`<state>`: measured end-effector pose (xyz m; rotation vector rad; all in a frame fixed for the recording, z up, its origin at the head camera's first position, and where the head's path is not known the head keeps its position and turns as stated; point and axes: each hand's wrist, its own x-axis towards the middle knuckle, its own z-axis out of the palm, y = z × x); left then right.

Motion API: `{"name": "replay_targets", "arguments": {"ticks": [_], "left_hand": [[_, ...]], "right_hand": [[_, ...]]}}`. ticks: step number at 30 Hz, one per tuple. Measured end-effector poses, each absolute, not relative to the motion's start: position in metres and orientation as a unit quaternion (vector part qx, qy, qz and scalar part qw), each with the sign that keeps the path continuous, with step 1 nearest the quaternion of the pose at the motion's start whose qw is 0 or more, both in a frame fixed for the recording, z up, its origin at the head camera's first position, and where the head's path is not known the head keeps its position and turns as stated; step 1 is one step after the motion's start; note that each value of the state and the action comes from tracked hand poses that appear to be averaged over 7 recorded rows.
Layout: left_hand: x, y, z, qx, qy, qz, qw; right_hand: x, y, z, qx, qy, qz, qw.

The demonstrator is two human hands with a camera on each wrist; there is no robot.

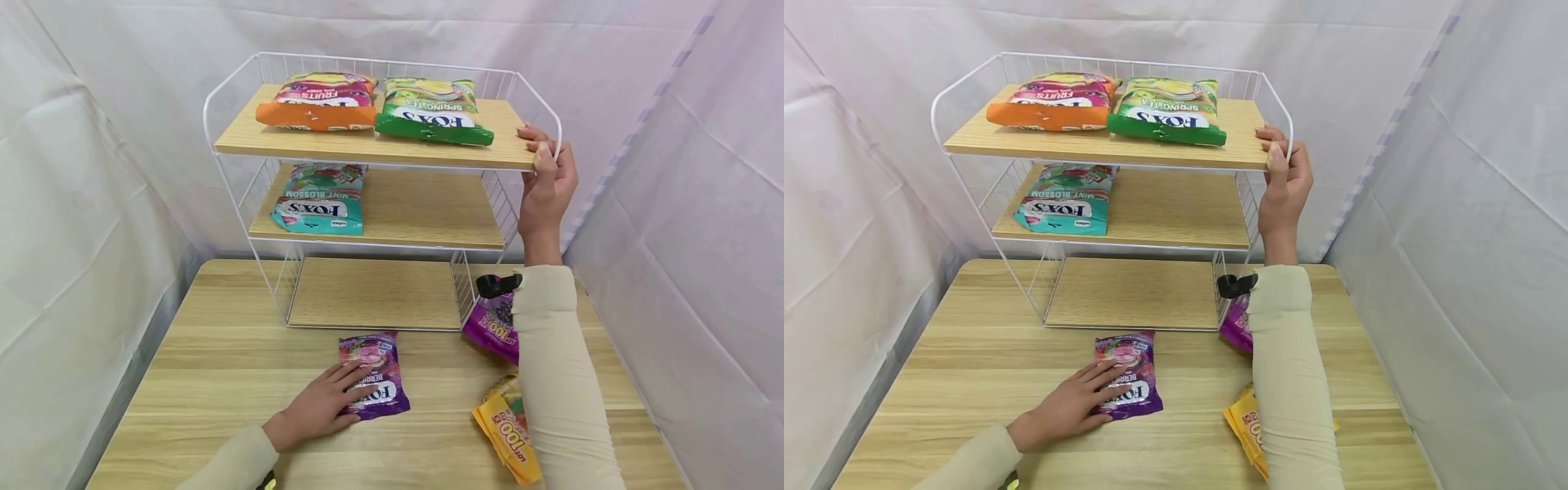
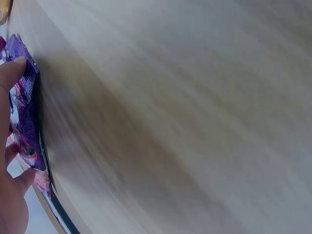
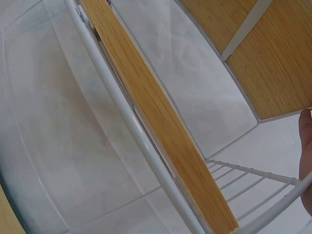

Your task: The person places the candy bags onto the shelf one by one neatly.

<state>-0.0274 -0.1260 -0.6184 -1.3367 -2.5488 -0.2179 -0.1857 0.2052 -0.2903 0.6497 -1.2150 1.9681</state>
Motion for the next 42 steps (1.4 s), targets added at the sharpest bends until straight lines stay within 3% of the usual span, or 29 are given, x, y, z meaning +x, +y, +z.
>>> {"name": "replay_targets", "arguments": {"ticks": [20, 25, 32, 42], "left_hand": [[-0.039, -0.148, -0.61, -0.51, -0.852, -0.086, 0.086], [-0.038, -0.148, -0.61, -0.477, -0.867, -0.112, 0.093], [-0.052, -0.151, -0.611, -0.41, -0.891, -0.131, 0.145], [-0.052, -0.152, -0.624, -0.39, -0.899, -0.149, 0.13]], "right_hand": [[-0.189, 0.206, -0.294, 0.275, -0.473, 0.748, 0.376], [-0.187, 0.204, -0.293, 0.274, -0.467, 0.754, 0.373], [-0.188, 0.205, -0.291, 0.282, -0.462, 0.753, 0.375], [-0.187, 0.205, -0.292, 0.277, -0.467, 0.751, 0.376]]}}
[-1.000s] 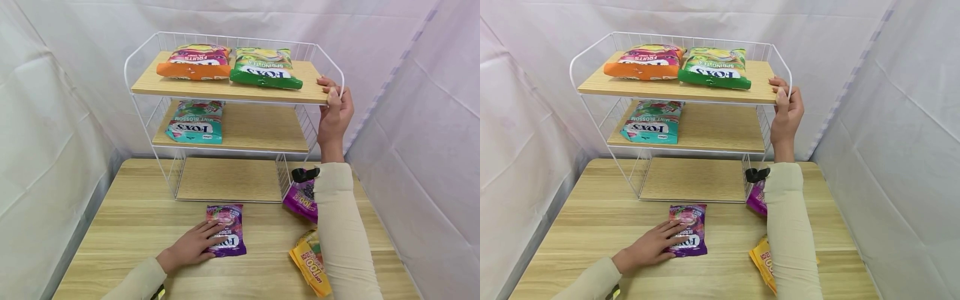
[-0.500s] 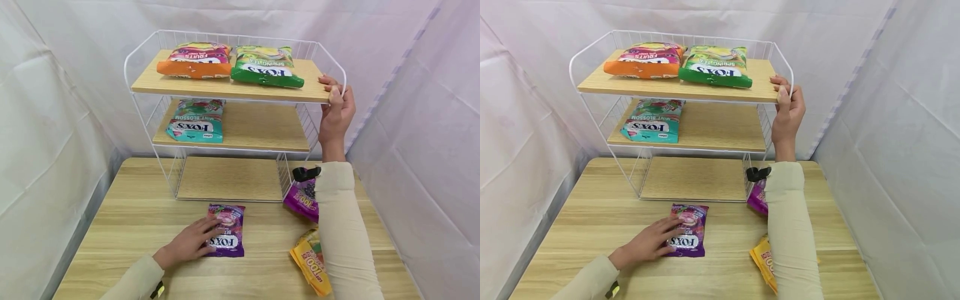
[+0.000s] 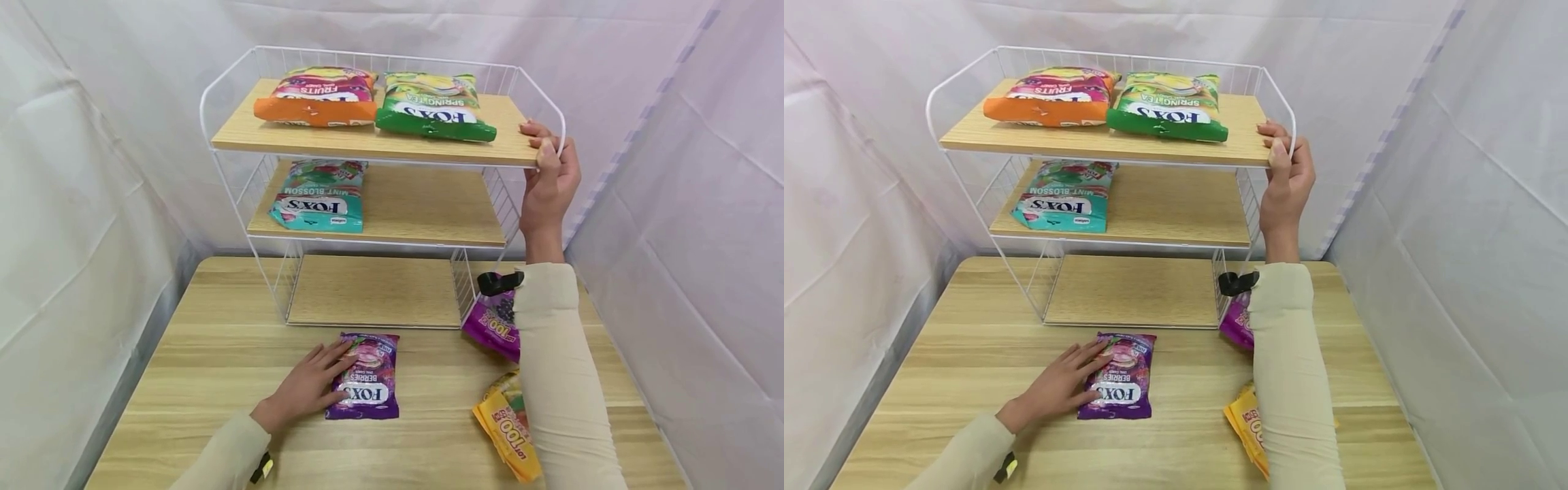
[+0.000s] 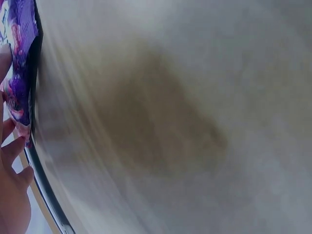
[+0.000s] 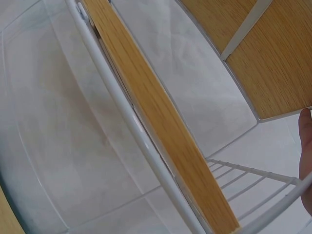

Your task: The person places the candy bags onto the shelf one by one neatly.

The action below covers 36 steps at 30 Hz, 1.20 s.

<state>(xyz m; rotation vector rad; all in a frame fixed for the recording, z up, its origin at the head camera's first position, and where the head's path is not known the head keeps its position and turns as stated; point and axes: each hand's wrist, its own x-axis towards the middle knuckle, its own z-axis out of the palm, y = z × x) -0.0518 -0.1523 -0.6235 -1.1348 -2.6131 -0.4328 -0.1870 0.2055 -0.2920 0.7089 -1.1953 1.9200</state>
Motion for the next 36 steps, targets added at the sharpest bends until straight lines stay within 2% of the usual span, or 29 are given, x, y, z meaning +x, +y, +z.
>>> {"name": "replay_targets", "arguments": {"ticks": [13, 19, 21, 27, 36], "left_hand": [[-0.04, -0.144, -0.625, -0.33, -0.916, -0.193, 0.122], [-0.032, -0.121, -0.617, -0.204, -0.916, -0.314, 0.144], [-0.03, -0.114, -0.611, -0.148, -0.908, -0.368, 0.132], [-0.031, -0.099, -0.595, 0.002, -0.875, -0.482, 0.05], [-0.039, -0.084, -0.586, 0.101, -0.904, -0.414, 0.017]], "right_hand": [[-0.188, 0.207, -0.294, 0.267, -0.482, 0.743, 0.379], [-0.188, 0.206, -0.294, 0.276, -0.487, 0.734, 0.384], [-0.188, 0.206, -0.294, 0.278, -0.488, 0.733, 0.384], [-0.189, 0.205, -0.294, 0.274, -0.49, 0.734, 0.383], [-0.187, 0.205, -0.292, 0.256, -0.486, 0.748, 0.372]]}}
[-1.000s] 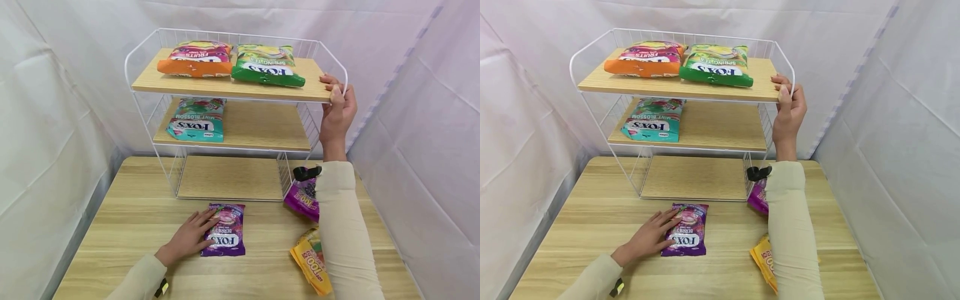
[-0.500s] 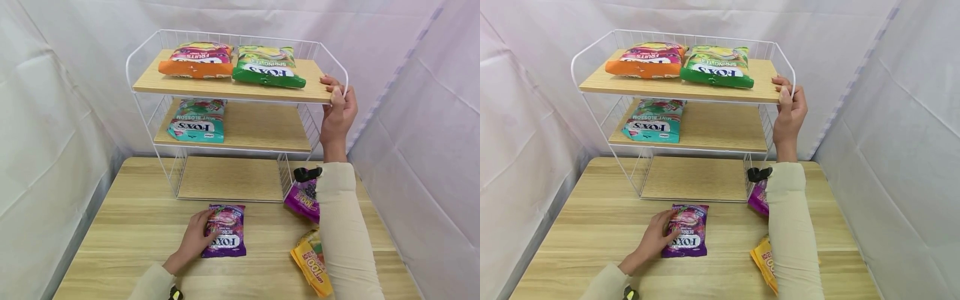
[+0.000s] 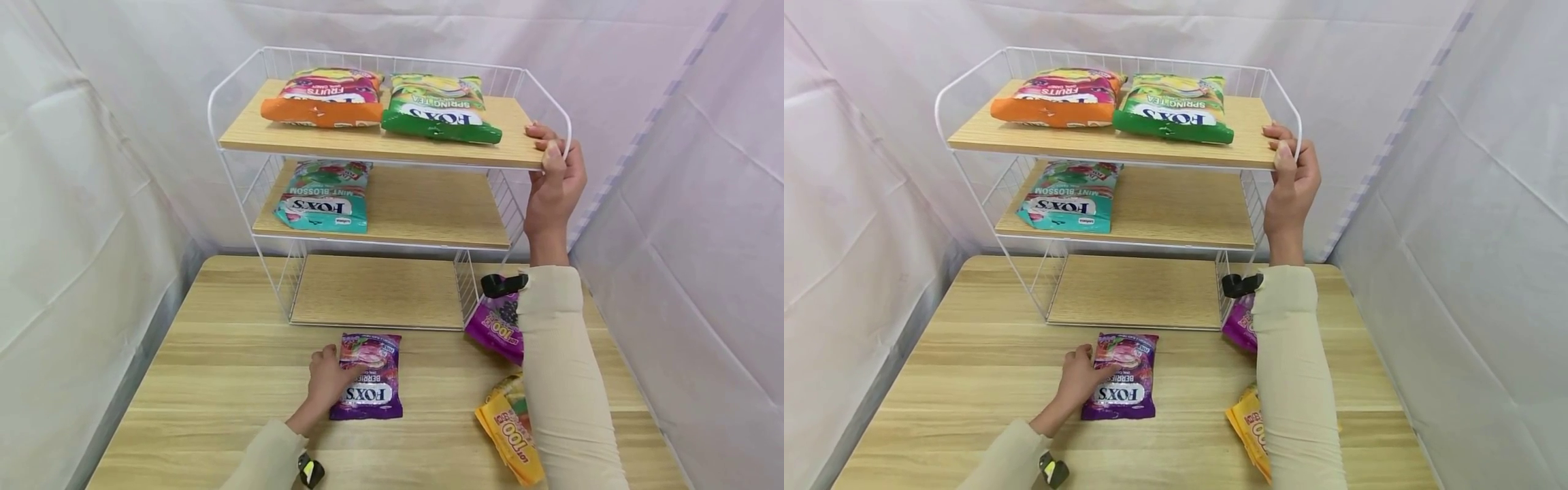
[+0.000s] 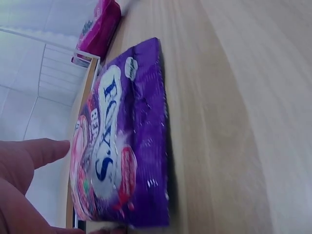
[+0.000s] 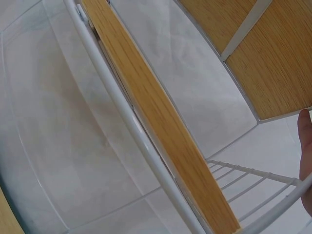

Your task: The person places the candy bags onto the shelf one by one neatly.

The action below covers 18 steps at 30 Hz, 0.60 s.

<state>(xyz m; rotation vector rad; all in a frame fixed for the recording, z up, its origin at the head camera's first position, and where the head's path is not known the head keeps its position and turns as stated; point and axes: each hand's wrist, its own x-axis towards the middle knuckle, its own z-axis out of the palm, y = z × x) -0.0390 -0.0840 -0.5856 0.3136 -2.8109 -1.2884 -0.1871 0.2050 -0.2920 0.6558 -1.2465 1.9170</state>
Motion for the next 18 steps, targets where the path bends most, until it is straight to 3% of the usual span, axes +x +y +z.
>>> {"name": "replay_targets", "arguments": {"ticks": [18], "left_hand": [[-0.038, -0.063, -0.593, 0.138, -0.915, -0.378, 0.034]], "right_hand": [[-0.189, 0.205, -0.293, 0.26, -0.471, 0.756, 0.374]]}}
